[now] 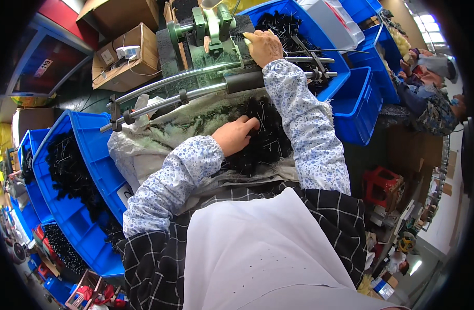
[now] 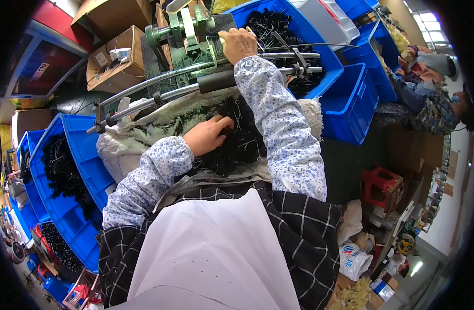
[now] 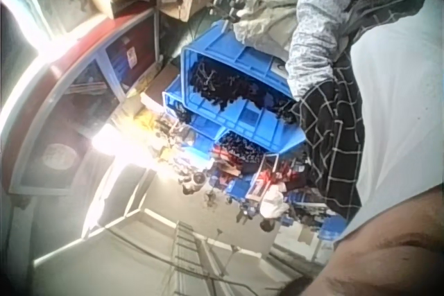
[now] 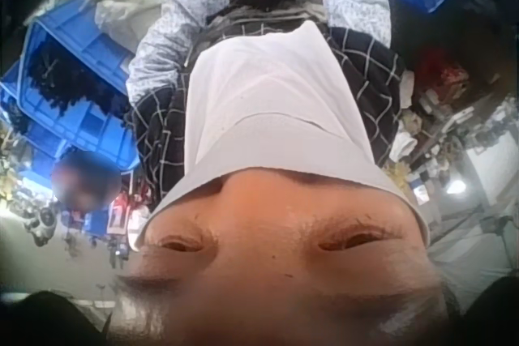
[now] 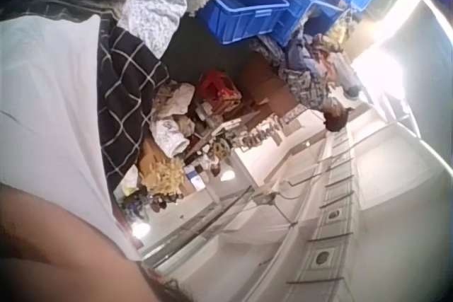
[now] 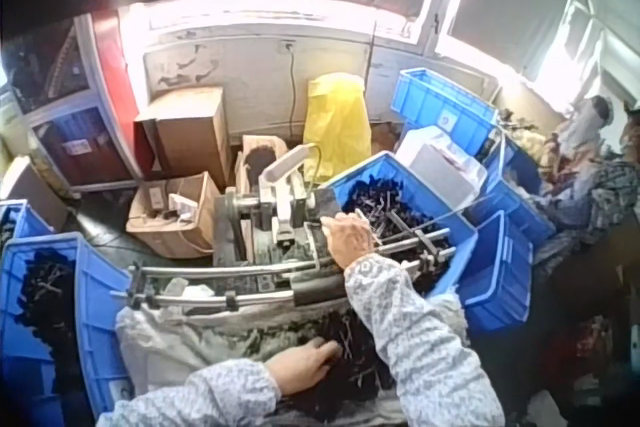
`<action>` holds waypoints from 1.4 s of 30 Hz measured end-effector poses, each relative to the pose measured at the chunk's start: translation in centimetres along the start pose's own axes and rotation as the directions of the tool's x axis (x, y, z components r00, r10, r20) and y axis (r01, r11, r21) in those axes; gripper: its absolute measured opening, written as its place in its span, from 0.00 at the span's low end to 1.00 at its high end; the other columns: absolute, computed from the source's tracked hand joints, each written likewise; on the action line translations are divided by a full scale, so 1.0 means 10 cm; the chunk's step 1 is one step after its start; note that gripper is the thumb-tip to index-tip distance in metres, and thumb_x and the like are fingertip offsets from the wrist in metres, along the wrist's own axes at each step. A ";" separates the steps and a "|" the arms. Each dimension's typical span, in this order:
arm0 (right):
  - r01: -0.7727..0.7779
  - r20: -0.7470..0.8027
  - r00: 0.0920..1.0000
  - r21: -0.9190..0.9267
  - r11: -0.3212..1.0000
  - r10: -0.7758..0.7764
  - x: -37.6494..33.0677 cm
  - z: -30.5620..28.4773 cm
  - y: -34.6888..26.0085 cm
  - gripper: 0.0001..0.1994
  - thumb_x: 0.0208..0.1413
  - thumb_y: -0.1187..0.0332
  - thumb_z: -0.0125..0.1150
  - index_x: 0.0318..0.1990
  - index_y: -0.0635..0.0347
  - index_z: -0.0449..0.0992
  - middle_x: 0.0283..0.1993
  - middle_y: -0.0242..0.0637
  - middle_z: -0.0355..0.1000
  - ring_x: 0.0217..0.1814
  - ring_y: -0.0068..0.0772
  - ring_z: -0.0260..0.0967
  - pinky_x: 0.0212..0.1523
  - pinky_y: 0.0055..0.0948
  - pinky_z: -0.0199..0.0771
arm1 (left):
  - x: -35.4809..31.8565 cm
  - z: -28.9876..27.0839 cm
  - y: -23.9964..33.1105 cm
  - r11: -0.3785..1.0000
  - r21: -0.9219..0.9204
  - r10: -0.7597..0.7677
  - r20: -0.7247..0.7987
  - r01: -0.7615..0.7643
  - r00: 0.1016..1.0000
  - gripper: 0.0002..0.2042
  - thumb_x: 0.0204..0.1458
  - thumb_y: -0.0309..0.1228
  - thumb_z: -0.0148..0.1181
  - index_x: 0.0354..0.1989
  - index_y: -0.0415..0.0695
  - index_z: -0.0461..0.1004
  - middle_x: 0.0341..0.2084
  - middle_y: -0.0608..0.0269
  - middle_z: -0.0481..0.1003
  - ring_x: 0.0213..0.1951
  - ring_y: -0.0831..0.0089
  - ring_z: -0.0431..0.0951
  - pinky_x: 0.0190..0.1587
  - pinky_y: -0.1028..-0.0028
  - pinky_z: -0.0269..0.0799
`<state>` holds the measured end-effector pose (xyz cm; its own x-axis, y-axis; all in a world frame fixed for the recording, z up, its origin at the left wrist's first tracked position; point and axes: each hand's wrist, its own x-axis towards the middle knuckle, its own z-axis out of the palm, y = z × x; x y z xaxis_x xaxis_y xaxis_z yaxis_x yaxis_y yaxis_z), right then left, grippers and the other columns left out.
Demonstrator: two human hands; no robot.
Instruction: The person sorts small black metal fasteners from a white sack into a blue plastic bin. They pick up handfuls of the fasteners, separate them, and place them into the bin. The person occasionally adjusts the sack and the bin to facilitate the sorting process.
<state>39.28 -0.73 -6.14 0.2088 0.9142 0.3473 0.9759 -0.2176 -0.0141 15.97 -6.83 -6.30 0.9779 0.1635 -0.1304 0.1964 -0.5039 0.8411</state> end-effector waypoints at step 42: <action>-0.189 0.240 0.954 0.010 0.982 0.181 0.18 -0.09 0.54 0.12 0.52 0.60 0.47 0.40 0.44 0.77 0.39 0.38 0.74 0.43 0.40 0.71 0.45 0.40 0.68 | -0.61 -0.92 0.21 0.962 -0.271 -0.129 -0.541 -0.028 0.831 0.09 0.46 0.19 0.57 0.36 0.39 0.68 0.31 0.68 0.70 0.34 0.82 0.73 0.37 0.82 0.68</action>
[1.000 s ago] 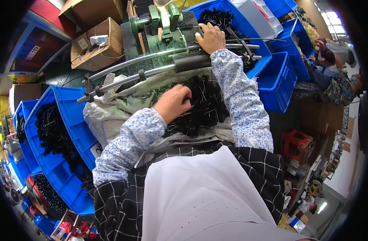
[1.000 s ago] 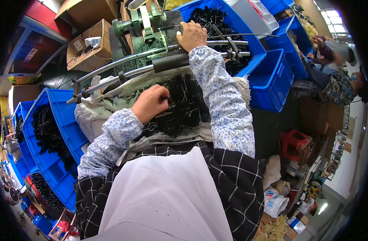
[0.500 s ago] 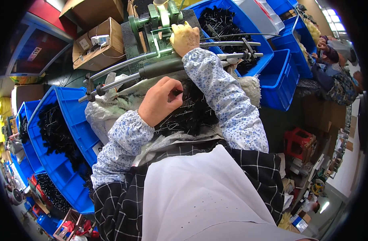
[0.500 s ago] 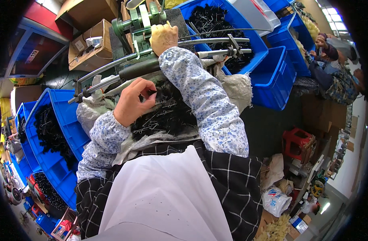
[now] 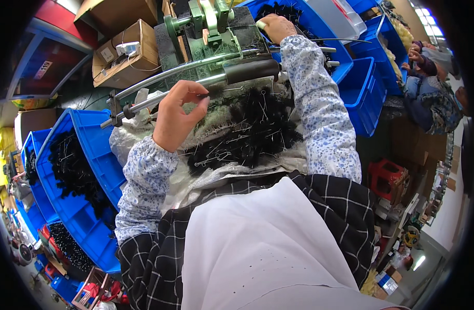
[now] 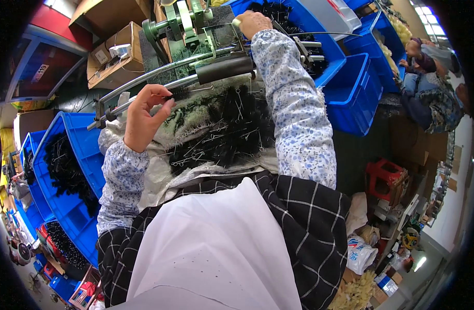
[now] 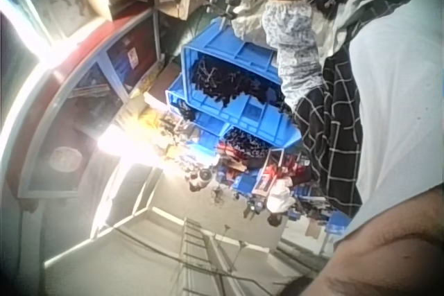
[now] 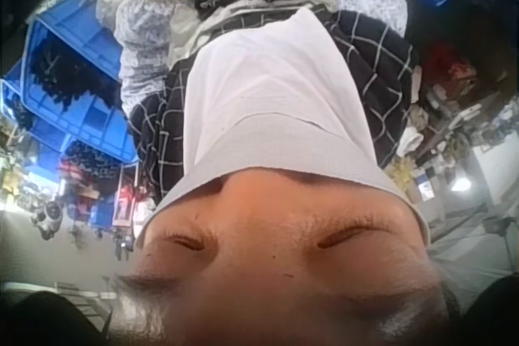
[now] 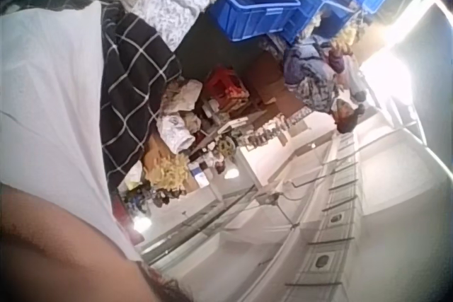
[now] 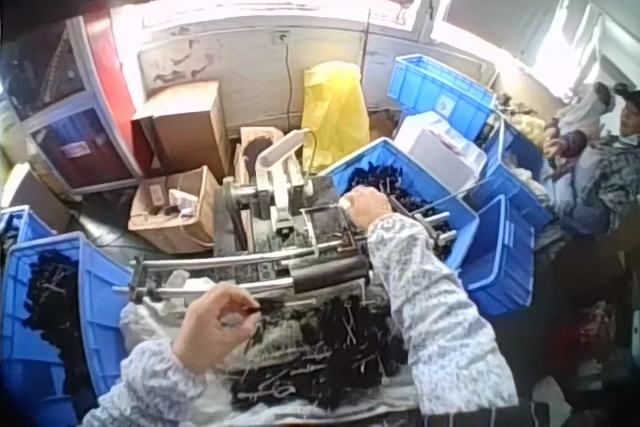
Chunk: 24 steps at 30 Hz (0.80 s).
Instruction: The person sorts small black metal fasteners from a white sack into a blue plastic bin. They pick up handfuls of the fasteners, separate them, and place them into the bin. The person occasionally adjusts the sack and the bin to facilitate the sorting process.
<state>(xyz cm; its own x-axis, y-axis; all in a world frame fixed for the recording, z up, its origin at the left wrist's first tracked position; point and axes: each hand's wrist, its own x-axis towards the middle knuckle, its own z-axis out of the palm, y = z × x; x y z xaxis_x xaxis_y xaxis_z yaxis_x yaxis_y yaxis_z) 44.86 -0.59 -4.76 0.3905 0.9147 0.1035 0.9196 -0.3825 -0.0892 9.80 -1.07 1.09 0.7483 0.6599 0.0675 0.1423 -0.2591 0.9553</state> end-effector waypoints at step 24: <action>0.108 -0.247 0.963 -0.025 0.994 -0.111 -0.39 -0.09 -0.56 0.11 0.49 0.69 0.53 0.41 0.51 0.75 0.32 0.36 0.71 0.38 0.38 0.69 0.42 0.36 0.69 | 0.32 -0.42 -0.66 0.865 0.489 0.369 -0.471 -0.112 0.801 0.11 0.53 0.30 0.52 0.44 0.42 0.67 0.38 0.61 0.70 0.41 0.71 0.70 0.44 0.72 0.65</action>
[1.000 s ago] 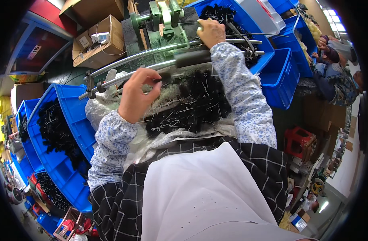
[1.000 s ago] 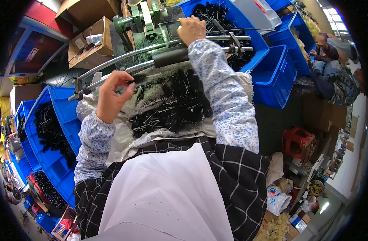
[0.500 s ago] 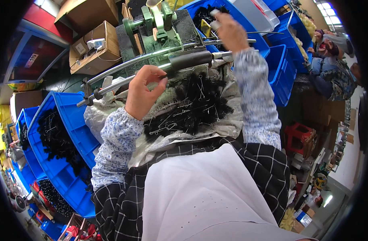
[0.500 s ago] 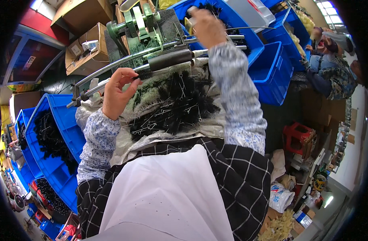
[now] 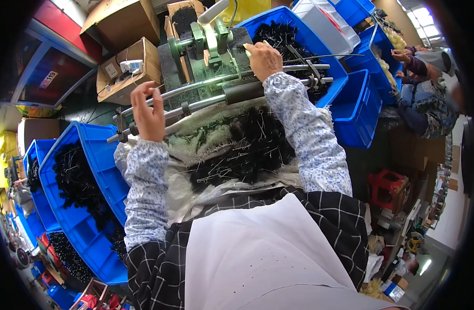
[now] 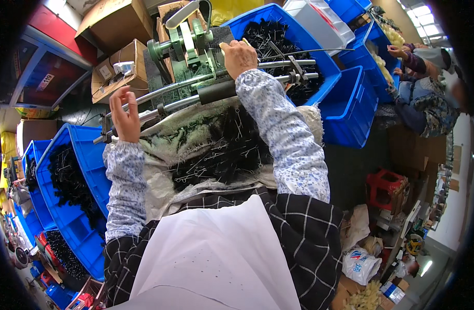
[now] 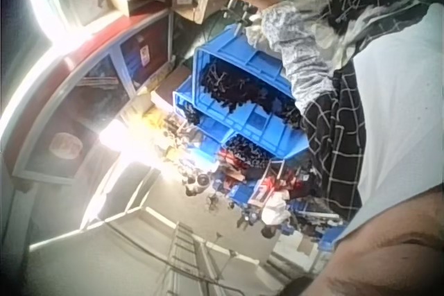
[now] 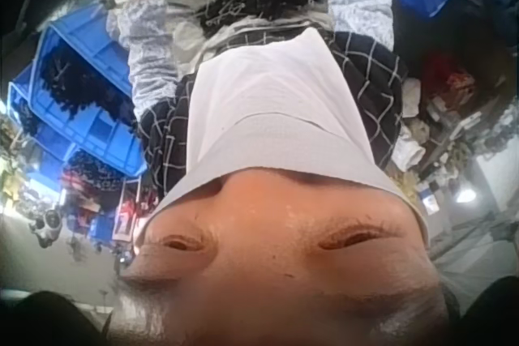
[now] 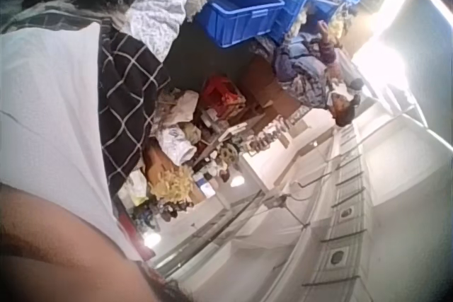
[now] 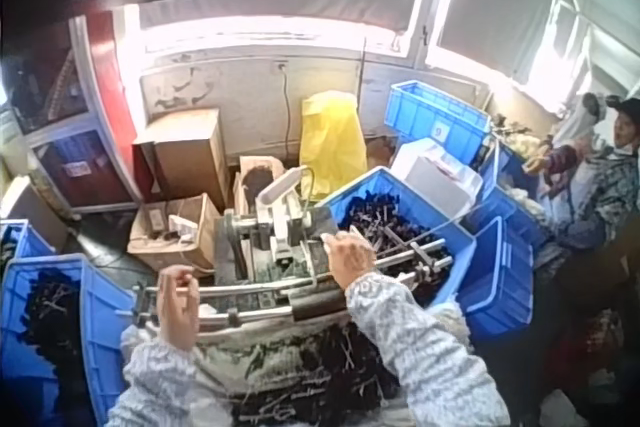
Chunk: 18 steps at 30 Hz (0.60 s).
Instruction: The person sorts small black metal fasteners from a white sack into a blue plastic bin. They pick up handfuls of the fasteners, separate them, and place them into the bin. The person occasionally adjusts the sack and the bin to facilitate the sorting process.
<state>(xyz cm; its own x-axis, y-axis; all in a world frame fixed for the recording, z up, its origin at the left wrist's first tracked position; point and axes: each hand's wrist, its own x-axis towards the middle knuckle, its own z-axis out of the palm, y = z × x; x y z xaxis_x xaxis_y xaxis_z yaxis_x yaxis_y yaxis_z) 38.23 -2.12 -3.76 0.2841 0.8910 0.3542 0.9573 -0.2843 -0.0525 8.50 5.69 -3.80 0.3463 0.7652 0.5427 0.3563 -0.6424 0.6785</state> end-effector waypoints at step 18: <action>0.081 -0.037 0.996 0.087 0.993 -0.078 0.11 0.32 0.05 0.10 0.48 0.67 0.55 0.39 0.48 0.77 0.32 0.32 0.72 0.38 0.35 0.68 0.44 0.35 0.66 | -0.01 0.08 -0.32 0.852 0.515 -0.135 0.042 0.094 0.990 0.14 0.54 0.38 0.49 0.46 0.46 0.65 0.43 0.59 0.67 0.49 0.63 0.66 0.52 0.64 0.56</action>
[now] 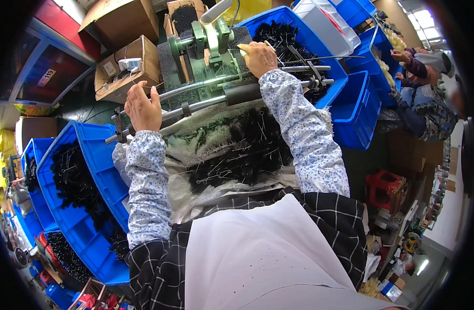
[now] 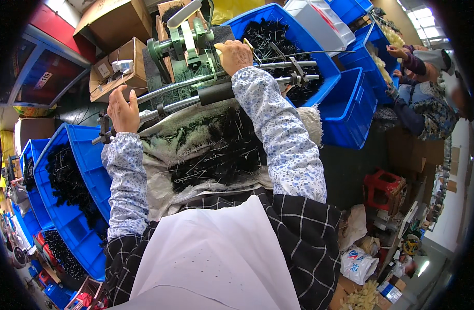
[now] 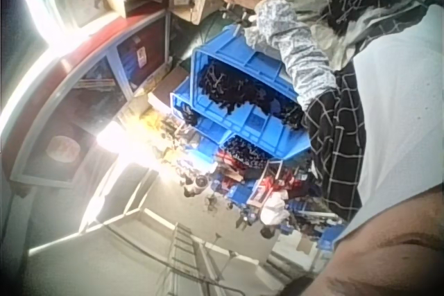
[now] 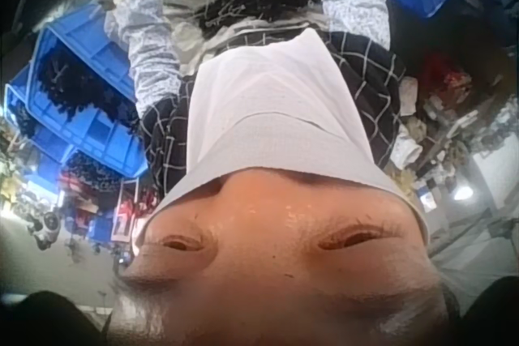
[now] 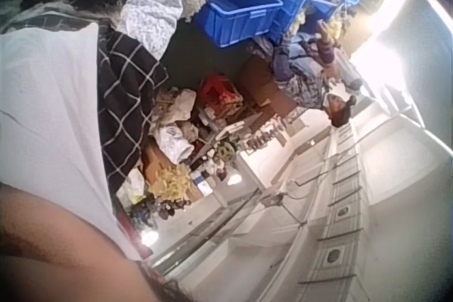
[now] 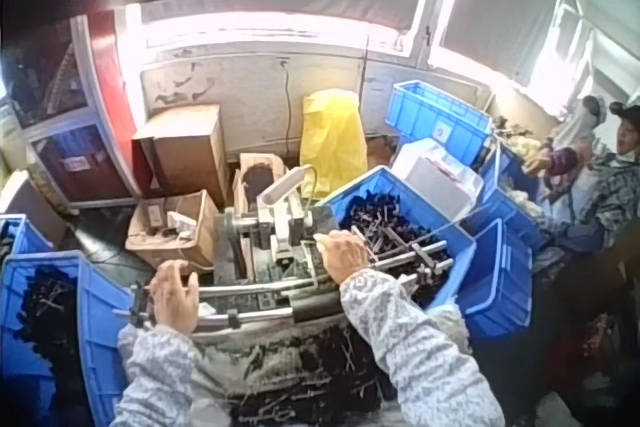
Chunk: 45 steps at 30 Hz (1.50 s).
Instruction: The person sorts small black metal fasteners from a white sack into a blue plastic bin. They pick up handfuls of the fasteners, separate them, and place them into the bin. The person occasionally adjusts the sack and the bin to facilitate the sorting process.
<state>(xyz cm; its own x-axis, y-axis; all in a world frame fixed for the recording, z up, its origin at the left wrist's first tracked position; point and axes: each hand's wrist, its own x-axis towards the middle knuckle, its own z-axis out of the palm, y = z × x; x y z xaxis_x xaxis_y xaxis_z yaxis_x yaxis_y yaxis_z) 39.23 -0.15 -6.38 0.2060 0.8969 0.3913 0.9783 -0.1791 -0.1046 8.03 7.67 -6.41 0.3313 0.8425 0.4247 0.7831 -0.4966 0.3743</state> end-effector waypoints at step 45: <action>-0.220 0.014 0.974 -0.174 0.960 0.226 -0.04 0.12 0.11 0.08 0.37 0.66 0.54 0.27 0.53 0.75 0.29 0.30 0.72 0.39 0.32 0.65 0.36 0.37 0.58 | 0.03 -0.04 0.03 0.996 0.038 -0.079 0.038 0.077 0.996 0.17 0.52 0.38 0.50 0.44 0.37 0.67 0.41 0.49 0.71 0.46 0.55 0.69 0.47 0.62 0.63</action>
<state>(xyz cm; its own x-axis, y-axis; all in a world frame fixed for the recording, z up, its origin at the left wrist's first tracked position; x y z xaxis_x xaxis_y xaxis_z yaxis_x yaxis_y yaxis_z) 40.21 -0.22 -7.75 0.4214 0.8389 0.3445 0.8978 -0.4396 -0.0279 8.16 7.67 -5.85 0.2886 0.8863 0.3621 0.8259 -0.4218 0.3742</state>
